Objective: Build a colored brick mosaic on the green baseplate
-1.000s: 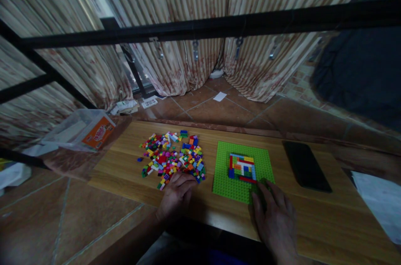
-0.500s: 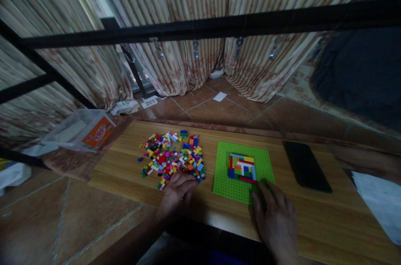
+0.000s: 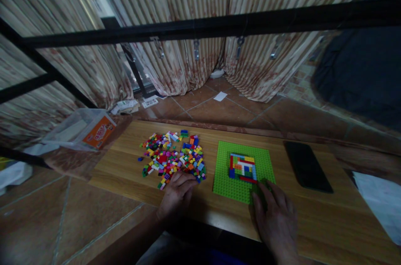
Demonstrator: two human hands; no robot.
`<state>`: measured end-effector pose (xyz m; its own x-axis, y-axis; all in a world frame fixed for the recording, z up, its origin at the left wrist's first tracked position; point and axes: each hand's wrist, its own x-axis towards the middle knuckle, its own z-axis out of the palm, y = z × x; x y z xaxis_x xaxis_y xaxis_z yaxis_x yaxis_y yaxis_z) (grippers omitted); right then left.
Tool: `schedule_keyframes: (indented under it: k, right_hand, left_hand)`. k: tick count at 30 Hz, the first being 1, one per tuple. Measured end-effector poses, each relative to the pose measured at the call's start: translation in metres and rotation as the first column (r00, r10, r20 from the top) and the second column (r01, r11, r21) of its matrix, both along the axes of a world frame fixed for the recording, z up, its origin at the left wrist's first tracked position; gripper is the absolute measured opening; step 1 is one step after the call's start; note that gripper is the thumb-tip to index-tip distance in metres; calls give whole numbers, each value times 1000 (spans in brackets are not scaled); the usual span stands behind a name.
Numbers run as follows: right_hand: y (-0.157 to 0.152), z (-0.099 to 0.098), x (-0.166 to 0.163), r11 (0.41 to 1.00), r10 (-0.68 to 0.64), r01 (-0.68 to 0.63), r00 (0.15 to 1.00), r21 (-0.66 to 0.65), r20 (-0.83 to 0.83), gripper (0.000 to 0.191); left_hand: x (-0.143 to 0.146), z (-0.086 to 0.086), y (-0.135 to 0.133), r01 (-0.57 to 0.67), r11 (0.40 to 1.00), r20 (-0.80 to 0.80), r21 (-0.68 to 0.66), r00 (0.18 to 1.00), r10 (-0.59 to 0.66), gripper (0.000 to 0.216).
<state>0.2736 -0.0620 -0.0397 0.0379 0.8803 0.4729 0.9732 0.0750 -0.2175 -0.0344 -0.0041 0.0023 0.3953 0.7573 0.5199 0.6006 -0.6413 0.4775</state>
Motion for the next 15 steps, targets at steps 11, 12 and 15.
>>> schedule_keyframes:
  k: [11, 12, 15]
  right_hand:
    - [0, -7, 5, 1000, -20, 20, 1000, -4, -10, 42]
    - [0, -7, 5, 1000, -23, 23, 1000, -5, -7, 42]
    - [0, -7, 4, 1000, -24, 24, 1000, -4, 0, 43]
  left_hand:
    - [1, 2, 0, 2, 1000, 0, 10, 1000, -2, 27]
    - [1, 3, 0, 3, 1000, -3, 6, 1000, -3, 27]
    - [1, 4, 0, 8, 1000, -6, 4, 1000, -8, 28]
